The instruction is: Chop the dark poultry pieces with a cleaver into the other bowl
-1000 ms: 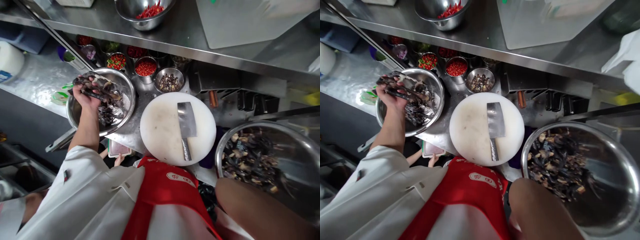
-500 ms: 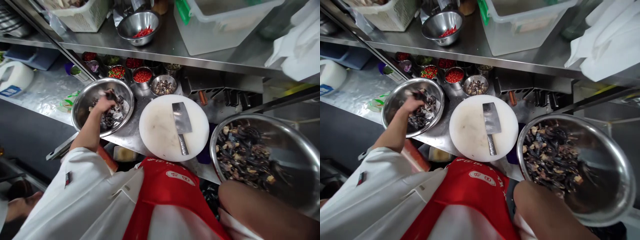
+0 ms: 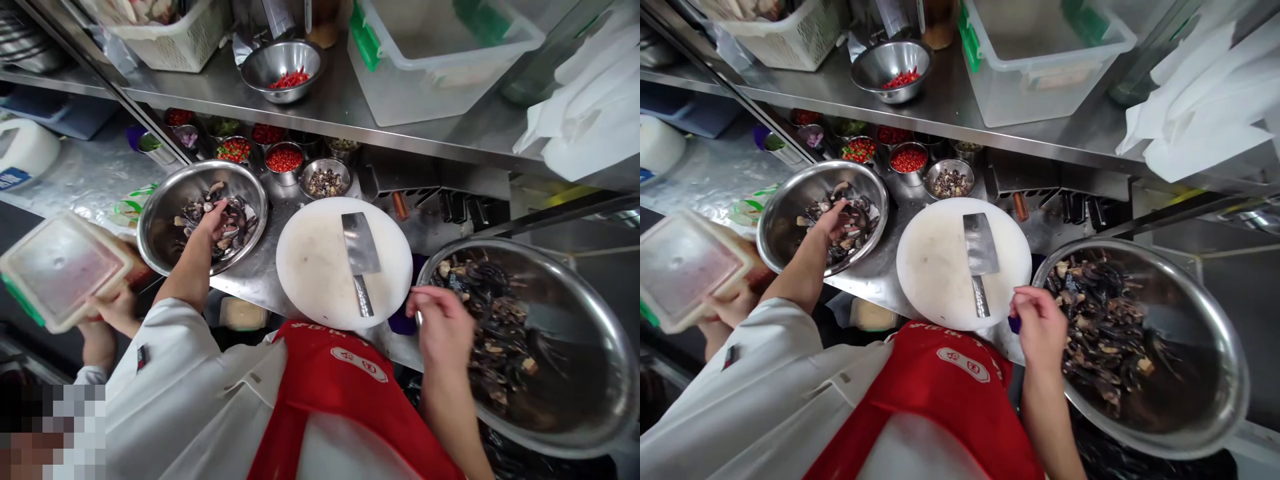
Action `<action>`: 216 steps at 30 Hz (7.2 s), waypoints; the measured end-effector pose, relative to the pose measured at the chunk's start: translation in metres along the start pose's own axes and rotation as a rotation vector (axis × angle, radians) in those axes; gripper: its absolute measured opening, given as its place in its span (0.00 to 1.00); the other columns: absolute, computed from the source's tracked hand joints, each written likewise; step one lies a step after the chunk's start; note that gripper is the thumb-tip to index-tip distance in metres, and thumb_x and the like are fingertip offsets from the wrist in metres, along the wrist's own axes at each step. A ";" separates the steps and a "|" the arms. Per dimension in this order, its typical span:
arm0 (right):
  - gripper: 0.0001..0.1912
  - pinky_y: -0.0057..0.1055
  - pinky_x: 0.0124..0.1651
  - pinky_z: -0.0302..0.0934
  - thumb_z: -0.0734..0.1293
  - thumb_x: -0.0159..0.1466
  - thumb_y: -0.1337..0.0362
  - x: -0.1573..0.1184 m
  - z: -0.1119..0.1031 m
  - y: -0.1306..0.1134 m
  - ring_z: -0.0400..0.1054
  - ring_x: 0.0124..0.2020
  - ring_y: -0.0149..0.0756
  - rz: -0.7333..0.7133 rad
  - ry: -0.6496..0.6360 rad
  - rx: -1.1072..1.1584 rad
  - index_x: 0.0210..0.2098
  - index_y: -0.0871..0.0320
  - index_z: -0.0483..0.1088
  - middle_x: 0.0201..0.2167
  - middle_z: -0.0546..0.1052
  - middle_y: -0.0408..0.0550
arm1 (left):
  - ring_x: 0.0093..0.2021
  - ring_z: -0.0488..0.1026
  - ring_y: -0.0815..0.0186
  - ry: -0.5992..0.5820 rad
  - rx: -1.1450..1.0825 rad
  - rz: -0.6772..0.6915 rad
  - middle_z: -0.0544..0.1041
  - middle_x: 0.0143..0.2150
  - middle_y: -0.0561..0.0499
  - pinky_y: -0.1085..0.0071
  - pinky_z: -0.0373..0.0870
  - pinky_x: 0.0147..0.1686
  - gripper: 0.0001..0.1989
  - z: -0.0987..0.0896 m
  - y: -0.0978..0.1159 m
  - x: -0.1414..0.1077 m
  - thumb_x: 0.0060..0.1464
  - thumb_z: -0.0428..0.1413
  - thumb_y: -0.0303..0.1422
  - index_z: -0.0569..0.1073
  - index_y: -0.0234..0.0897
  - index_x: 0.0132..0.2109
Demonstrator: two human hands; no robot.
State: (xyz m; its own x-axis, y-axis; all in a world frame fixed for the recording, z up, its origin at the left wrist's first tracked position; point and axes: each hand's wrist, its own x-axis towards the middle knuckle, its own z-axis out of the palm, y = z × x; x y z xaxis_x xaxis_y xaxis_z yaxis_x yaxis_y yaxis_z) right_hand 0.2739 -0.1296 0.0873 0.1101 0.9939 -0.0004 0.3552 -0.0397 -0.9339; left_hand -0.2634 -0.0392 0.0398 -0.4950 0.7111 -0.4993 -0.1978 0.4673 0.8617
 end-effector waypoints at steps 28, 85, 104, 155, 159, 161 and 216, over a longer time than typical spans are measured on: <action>0.14 0.28 0.24 0.59 0.59 0.57 0.60 -0.030 0.025 0.047 0.64 0.18 0.33 0.528 -0.410 -0.058 0.43 0.55 0.64 0.19 0.68 0.37 | 0.14 0.60 0.74 -0.229 0.070 0.216 0.64 0.19 0.59 0.75 0.54 0.14 0.13 0.203 -0.069 -0.100 0.44 0.60 0.36 0.62 0.39 0.31; 0.11 0.33 0.36 0.61 0.55 0.65 0.63 0.042 0.110 0.020 0.71 0.32 0.43 0.111 -0.557 -0.686 0.46 0.56 0.62 0.31 0.76 0.50 | 0.19 0.64 0.71 -0.335 0.321 0.233 0.64 0.23 0.58 0.73 0.62 0.20 0.09 0.164 -0.098 -0.159 0.49 0.56 0.32 0.63 0.39 0.37; 0.15 0.32 0.40 0.58 0.54 0.67 0.63 0.026 0.125 0.005 0.72 0.39 0.45 0.029 -0.644 -0.849 0.50 0.61 0.61 0.37 0.78 0.55 | 0.23 0.68 0.74 0.000 0.385 0.247 0.69 0.48 0.42 0.72 0.67 0.25 0.20 0.189 -0.121 -0.110 0.52 0.55 0.34 0.68 0.34 0.52; 0.21 0.32 0.42 0.63 0.55 0.66 0.56 0.013 0.086 0.007 0.72 0.36 0.40 -0.070 -0.466 -0.531 0.54 0.58 0.63 0.38 0.77 0.49 | 0.49 0.68 0.57 -0.196 0.888 0.719 0.73 0.47 0.41 0.58 0.65 0.52 0.09 0.176 -0.159 -0.167 0.56 0.52 0.29 0.73 0.36 0.44; 0.21 0.32 0.47 0.62 0.55 0.67 0.57 0.003 0.094 0.011 0.71 0.44 0.41 -0.202 -0.526 -0.538 0.55 0.59 0.63 0.44 0.76 0.53 | 0.54 0.66 0.57 -0.364 0.870 0.856 0.71 0.54 0.42 0.56 0.64 0.54 0.12 0.172 -0.173 -0.183 0.59 0.50 0.30 0.74 0.38 0.47; 0.19 0.33 0.48 0.61 0.54 0.67 0.59 0.000 0.098 0.018 0.70 0.45 0.41 -0.228 -0.574 -0.602 0.55 0.59 0.63 0.44 0.76 0.54 | 0.54 0.67 0.59 -0.371 0.807 0.861 0.72 0.53 0.43 0.58 0.65 0.54 0.12 0.171 -0.180 -0.188 0.61 0.49 0.32 0.74 0.39 0.48; 0.19 0.32 0.41 0.59 0.60 0.64 0.61 -0.058 0.052 0.078 0.71 0.42 0.42 0.215 -0.414 -0.342 0.54 0.59 0.62 0.43 0.77 0.53 | 0.38 0.75 0.70 -0.595 0.107 0.923 0.70 0.43 0.51 0.67 0.76 0.39 0.07 0.354 -0.039 -0.278 0.53 0.58 0.31 0.71 0.38 0.41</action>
State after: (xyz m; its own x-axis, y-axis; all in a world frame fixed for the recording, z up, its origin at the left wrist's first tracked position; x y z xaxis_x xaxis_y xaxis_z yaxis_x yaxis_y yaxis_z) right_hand 0.2464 -0.1851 -0.0041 -0.1350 0.9146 -0.3812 0.6528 -0.2073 -0.7286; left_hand 0.1816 -0.0691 0.1134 0.0775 0.9358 0.3440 0.1264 -0.3515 0.9276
